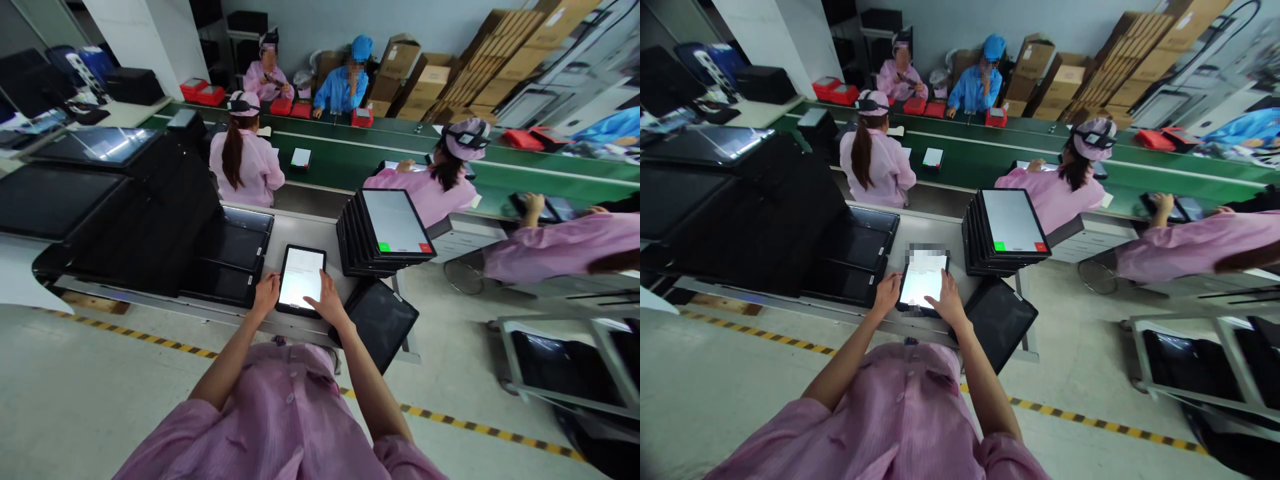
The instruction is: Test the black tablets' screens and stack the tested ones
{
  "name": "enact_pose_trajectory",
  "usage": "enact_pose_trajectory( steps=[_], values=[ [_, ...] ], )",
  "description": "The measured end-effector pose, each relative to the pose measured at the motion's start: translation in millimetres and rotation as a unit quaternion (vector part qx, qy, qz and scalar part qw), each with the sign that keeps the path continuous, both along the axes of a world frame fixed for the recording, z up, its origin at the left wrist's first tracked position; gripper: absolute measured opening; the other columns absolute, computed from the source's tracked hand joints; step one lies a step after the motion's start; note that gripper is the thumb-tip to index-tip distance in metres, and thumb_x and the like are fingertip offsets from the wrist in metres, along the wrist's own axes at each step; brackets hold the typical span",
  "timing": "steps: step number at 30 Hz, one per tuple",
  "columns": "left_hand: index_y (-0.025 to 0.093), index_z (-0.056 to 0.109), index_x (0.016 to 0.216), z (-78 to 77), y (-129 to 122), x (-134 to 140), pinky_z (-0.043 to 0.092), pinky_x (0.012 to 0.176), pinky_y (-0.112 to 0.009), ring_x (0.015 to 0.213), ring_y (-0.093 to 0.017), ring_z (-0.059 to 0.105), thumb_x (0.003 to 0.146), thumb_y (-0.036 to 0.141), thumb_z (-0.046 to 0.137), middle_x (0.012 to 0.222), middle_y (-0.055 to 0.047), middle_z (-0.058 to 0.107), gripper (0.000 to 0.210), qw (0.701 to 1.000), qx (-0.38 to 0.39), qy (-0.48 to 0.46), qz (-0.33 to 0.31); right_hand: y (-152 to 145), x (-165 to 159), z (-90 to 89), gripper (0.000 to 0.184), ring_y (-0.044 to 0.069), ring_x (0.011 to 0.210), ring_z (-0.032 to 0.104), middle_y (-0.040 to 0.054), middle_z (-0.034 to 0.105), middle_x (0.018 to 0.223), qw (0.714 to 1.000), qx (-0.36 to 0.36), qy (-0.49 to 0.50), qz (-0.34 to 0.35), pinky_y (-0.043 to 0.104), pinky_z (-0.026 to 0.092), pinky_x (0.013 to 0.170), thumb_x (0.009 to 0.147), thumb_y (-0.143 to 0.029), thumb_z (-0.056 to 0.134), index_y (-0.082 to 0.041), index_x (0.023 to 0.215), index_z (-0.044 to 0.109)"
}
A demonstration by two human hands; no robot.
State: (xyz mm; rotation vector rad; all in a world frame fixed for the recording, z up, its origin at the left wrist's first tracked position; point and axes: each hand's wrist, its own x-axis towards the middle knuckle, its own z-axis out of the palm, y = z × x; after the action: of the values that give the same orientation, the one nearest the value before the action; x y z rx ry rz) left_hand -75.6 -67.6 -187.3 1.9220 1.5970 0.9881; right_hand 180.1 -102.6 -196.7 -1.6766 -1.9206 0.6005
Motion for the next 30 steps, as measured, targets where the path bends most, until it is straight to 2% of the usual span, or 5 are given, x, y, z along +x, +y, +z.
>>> enact_pose_trajectory(
  steps=[12, 19, 21, 26, 30],
  values=[
    [0.018, 0.077, 0.107, 1.2, 1.4, 0.1, 0.053, 0.115, -0.036, 0.123, -0.023, 0.074, 0.112, 0.022, 0.037, 0.126, -0.014, 0.080, 0.041, 1.000, -0.019, 0.020, -0.012, 0.0, 0.6, 0.4, 0.105, 0.042, 0.168, 0.027, 0.0270, 0.026, 0.178, 0.999, 0.032, 0.003, 0.016, 0.065, 0.035, 0.132, 0.101, -0.055, 0.069, -0.021, 0.177, 0.007],
    [0.019, 0.078, 0.105, -0.6, 2.2, 0.7, 0.053, 0.116, -0.035, 0.124, -0.022, 0.074, 0.112, 0.023, 0.036, 0.124, -0.013, 0.081, 0.042, 1.000, -0.017, 0.016, -0.011, -3.2, -2.8, 11.4, 0.132, 0.048, 0.171, 0.012, 0.0260, 0.007, 0.183, 0.996, 0.058, -0.025, 0.056, 0.072, 0.030, 0.132, 0.087, -0.062, 0.086, -0.022, 0.178, -0.001],
    [0.020, 0.078, 0.103, -2.3, 2.5, 1.1, 0.054, 0.115, -0.036, 0.124, -0.022, 0.074, 0.111, 0.022, 0.037, 0.123, -0.012, 0.081, 0.041, 1.000, -0.011, 0.014, -0.008, -5.3, -5.5, 20.0, 0.124, 0.047, 0.171, 0.013, 0.0247, 0.016, 0.183, 0.994, 0.085, -0.032, 0.052, 0.073, 0.032, 0.131, 0.091, -0.059, 0.083, -0.022, 0.178, 0.002],
    [0.019, 0.078, 0.103, -5.6, 2.9, 2.2, 0.057, 0.111, -0.037, 0.117, -0.023, 0.076, 0.112, 0.025, 0.038, 0.119, -0.013, 0.082, 0.042, 1.000, 0.006, -0.004, -0.005, -9.5, -30.3, 47.5, 0.073, 0.034, 0.165, 0.037, 0.0145, 0.059, 0.163, 0.980, 0.157, -0.043, 0.112, 0.065, 0.033, 0.134, 0.110, -0.046, 0.058, -0.026, 0.174, 0.028],
    [0.018, 0.078, 0.108, -6.4, 3.1, 3.2, 0.057, 0.111, -0.038, 0.117, -0.023, 0.077, 0.115, 0.028, 0.031, 0.119, -0.015, 0.082, 0.049, 0.999, 0.007, -0.033, 0.010, -2.3, -60.8, 57.7, 0.058, 0.030, 0.164, 0.040, 0.0126, 0.066, 0.156, 0.970, 0.164, -0.059, 0.168, 0.061, 0.031, 0.137, 0.113, -0.042, 0.052, -0.023, 0.167, 0.044]
  ],
)
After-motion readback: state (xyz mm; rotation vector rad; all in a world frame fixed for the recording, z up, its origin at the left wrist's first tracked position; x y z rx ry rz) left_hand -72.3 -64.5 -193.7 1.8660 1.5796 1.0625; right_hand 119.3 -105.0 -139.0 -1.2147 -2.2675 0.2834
